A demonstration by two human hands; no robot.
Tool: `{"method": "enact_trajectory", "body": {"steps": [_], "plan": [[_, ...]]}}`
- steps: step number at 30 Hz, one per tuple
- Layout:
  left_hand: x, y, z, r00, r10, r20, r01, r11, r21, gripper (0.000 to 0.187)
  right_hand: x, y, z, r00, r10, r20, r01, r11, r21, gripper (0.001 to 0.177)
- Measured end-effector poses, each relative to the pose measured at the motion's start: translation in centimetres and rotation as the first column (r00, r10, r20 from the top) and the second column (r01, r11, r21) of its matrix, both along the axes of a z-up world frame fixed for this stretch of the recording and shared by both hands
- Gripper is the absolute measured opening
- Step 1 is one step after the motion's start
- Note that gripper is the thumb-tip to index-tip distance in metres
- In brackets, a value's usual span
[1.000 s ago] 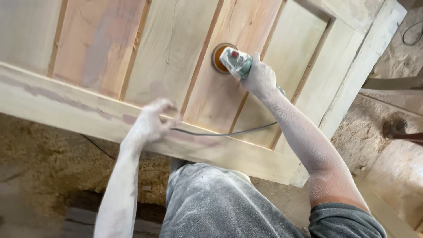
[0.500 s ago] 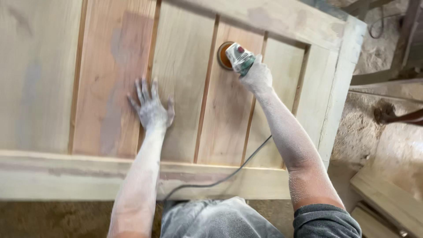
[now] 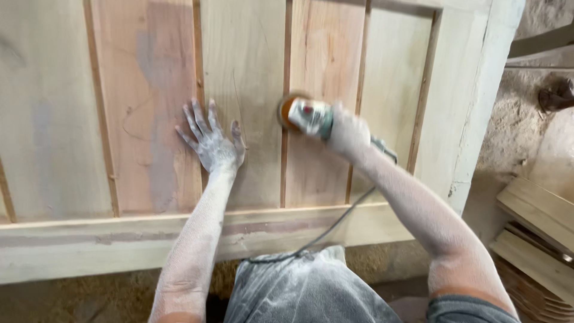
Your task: The person uses an orbital sander to smooth the surface of a large wooden panel. They move the sander across the flat areas and along the raised frame edges, generating wood dust.
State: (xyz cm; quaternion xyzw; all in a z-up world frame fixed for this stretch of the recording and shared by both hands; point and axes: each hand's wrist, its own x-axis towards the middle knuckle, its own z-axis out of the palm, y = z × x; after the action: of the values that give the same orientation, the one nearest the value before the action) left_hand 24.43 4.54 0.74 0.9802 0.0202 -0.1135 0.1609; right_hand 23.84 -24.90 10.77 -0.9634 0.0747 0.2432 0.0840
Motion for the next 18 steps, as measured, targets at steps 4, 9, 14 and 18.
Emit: {"method": "enact_trajectory", "body": {"steps": [4, 9, 14, 18], "plan": [[0.4, 0.2, 0.3, 1.0, 0.007, 0.015, -0.006, 0.998, -0.064, 0.07, 6.6, -1.3, -0.9, 1.0, -0.022, 0.0, 0.022, 0.998, -0.055, 0.066], [0.1, 0.2, 0.6, 1.0, 0.009, 0.01, -0.008, 0.998, -0.07, 0.068, 12.4, -2.0, -1.7, 0.991, -0.119, 0.059, 0.122, 0.991, -0.051, 0.068], [0.0, 0.1, 0.1, 1.0, 0.011, 0.002, -0.011, 0.997, -0.07, 0.071, 16.4, -3.5, -2.8, 0.968, -0.221, 0.119, 0.224, 0.974, -0.011, 0.071], [0.3, 0.1, 0.0, 1.0, 0.013, -0.015, -0.013, 0.999, -0.047, 0.071, 18.0, -3.9, -3.3, 0.954, -0.262, 0.143, 0.262, 0.965, 0.02, 0.07]]}}
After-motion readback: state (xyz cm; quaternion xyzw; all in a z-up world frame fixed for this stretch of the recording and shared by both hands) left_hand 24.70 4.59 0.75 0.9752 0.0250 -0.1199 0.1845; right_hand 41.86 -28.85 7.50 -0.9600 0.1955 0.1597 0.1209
